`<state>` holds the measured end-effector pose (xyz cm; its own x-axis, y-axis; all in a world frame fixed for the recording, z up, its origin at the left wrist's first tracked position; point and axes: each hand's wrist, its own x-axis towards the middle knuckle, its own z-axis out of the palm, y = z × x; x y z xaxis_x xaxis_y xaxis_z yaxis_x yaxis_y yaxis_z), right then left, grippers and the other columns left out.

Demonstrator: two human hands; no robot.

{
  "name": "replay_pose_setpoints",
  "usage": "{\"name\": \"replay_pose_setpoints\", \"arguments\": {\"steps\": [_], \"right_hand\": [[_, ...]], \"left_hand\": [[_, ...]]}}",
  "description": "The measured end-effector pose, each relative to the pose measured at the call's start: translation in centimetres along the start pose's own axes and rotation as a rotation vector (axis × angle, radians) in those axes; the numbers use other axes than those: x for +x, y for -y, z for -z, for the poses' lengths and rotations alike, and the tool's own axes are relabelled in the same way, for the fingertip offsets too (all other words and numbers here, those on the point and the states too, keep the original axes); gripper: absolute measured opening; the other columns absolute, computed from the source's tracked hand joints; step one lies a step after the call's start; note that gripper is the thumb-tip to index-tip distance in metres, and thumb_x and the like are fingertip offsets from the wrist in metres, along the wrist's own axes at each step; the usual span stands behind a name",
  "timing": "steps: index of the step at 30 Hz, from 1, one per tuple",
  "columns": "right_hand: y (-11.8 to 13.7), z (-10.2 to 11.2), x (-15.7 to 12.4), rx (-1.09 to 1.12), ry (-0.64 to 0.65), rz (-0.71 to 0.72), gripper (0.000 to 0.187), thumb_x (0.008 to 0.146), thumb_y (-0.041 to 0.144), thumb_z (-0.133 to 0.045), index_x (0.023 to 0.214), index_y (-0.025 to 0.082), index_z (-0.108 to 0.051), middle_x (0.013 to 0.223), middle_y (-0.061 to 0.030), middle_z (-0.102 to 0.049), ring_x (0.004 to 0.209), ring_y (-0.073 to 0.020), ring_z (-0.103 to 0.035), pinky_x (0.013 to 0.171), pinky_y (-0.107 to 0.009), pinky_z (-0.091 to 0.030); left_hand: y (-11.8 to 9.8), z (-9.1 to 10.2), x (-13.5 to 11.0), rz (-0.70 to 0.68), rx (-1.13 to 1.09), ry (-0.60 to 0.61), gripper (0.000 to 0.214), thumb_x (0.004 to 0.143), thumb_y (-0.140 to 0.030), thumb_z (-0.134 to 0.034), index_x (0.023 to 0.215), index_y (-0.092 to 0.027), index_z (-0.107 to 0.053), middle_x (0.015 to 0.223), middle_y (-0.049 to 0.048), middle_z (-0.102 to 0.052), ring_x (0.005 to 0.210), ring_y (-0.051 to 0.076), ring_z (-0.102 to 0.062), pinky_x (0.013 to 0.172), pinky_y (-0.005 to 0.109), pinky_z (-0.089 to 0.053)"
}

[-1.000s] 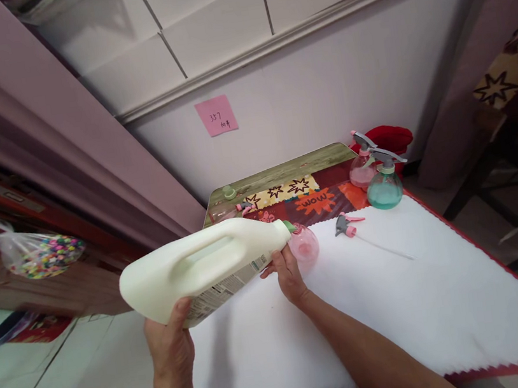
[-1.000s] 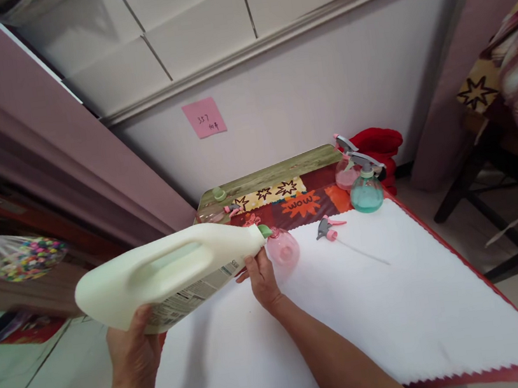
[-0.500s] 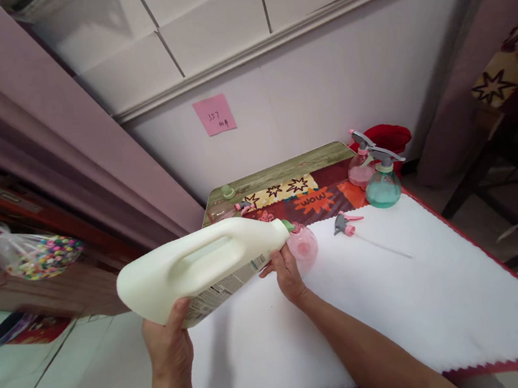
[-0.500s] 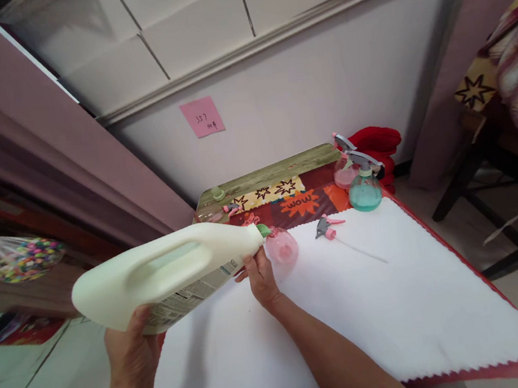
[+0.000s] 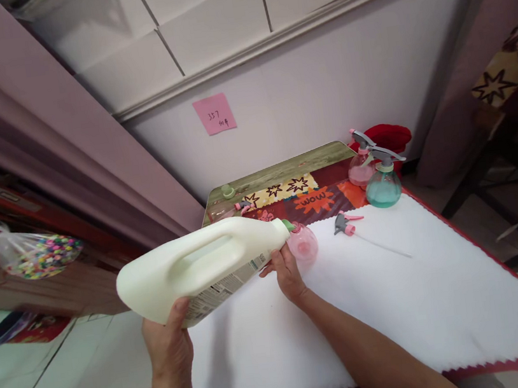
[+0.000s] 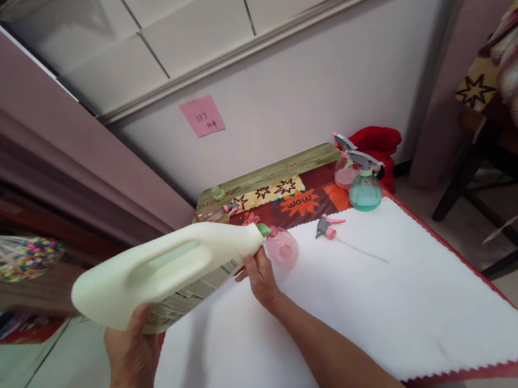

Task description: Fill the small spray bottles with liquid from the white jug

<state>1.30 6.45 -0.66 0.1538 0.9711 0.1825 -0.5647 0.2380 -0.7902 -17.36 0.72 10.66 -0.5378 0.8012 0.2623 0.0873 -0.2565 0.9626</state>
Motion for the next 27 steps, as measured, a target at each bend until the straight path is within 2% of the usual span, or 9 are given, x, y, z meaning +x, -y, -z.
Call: {"name": "replay_pose_setpoints", "arguments": {"steps": [9, 22, 27], "right_hand": [[0.17, -0.02, -0.05, -0.007, 0.002, -0.013, 0.057, 0.092, 0.063, -0.054, 0.126, 0.019, -0.049, 0.089, -0.0027, -0.064, 0.054, -0.0115, -0.063, 0.048, -0.028, -0.062], [-0.06, -0.01, 0.00, 0.000, 0.002, -0.018, 0.057, 0.091, 0.063, -0.055, 0.127, 0.018, -0.048, 0.090, -0.0027, -0.063, 0.056, -0.0123, -0.065, 0.048, -0.028, -0.061], [0.01, -0.02, -0.01, 0.000, 0.006, -0.020, 0.056, 0.091, 0.063, -0.055, 0.126, 0.019, -0.048, 0.089, -0.0021, -0.063, 0.055, -0.0121, -0.064, 0.049, -0.028, -0.062]], "left_hand": [[-0.33, -0.19, -0.16, -0.023, 0.025, 0.009, 0.066, 0.062, -0.039, -0.087, 0.123, -0.022, -0.068, 0.129, 0.0094, -0.069, 0.127, 0.034, -0.060, 0.113, 0.050, -0.044], [-0.30, -0.28, 0.01, -0.040, -0.008, 0.020, 0.065, 0.062, -0.038, -0.089, 0.122, -0.021, -0.069, 0.129, 0.0096, -0.069, 0.127, 0.035, -0.059, 0.116, 0.052, -0.039], [-0.24, -0.17, 0.06, -0.052, -0.006, 0.029, 0.065, 0.064, -0.037, -0.088, 0.124, -0.022, -0.068, 0.128, 0.0090, -0.070, 0.127, 0.033, -0.060, 0.115, 0.050, -0.041]]}}
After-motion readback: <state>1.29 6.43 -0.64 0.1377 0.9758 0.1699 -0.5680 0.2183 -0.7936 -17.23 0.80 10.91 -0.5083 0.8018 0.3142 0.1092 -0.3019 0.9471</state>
